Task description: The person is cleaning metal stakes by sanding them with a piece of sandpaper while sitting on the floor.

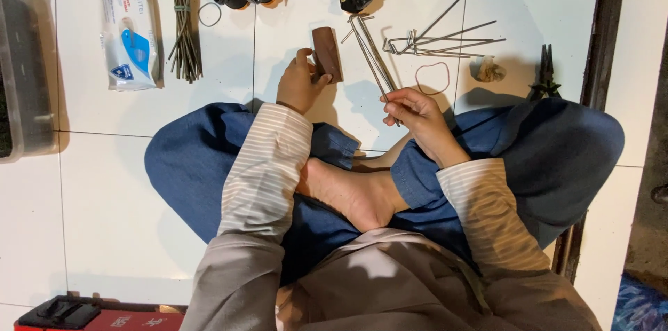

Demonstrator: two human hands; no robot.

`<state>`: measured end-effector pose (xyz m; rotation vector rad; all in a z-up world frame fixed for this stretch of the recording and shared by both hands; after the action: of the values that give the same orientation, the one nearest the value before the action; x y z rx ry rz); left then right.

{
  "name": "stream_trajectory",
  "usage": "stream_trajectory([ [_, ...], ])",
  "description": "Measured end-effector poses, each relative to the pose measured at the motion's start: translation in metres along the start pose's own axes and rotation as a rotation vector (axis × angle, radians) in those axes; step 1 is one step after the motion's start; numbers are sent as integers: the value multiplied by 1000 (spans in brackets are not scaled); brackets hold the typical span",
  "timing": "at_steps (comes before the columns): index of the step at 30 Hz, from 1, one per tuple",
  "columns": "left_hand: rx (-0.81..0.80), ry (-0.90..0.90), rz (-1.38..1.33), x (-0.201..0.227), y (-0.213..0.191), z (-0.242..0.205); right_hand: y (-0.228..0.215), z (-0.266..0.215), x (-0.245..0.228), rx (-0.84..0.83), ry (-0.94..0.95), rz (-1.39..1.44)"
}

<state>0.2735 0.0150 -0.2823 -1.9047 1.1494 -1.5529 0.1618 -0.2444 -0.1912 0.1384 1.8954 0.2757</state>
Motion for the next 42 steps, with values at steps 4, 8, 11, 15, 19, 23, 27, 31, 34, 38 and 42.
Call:
stream_trajectory([
  [4,32,11,-72,29,-24,-16,3,0,-3,19,2,-22],
  [8,63,-18,-118,21,-4,-8,0,1,3,29,4,-37],
  [11,41,-98,-243,-11,21,10,1,1,1,39,-5,-35],
  [15,-103,-155,-837,-12,29,11,-5,5,11,50,-14,59],
  [19,-284,-187,-1111,39,-21,-34,-4,3,9,60,-14,81],
  [23,-364,-30,-1425,69,-42,-63,-3,2,5,41,-20,143],
  [27,-442,131,-1892,115,-79,-112,1,-2,2,-52,-26,240],
  [31,-476,185,-1982,107,-44,-126,6,-8,2,-130,0,283],
  [34,-491,217,-2021,112,-33,-137,6,-13,2,-134,17,303],
  [38,-279,90,-1919,71,25,-121,7,-13,-5,-118,-30,288],
  [42,-100,28,-1610,79,25,-119,9,-14,-6,-82,-97,216],
])
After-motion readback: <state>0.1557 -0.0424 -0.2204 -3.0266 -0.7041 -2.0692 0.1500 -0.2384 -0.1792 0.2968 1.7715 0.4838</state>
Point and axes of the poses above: each hand's wrist, its own z-axis towards the middle knuckle, its own y-axis out of the palm, x = y × z, the point moved 3 cm from there along z, towards the middle knuckle, and after that the axes turned 1 degree about -x, right-handed, at the moved point
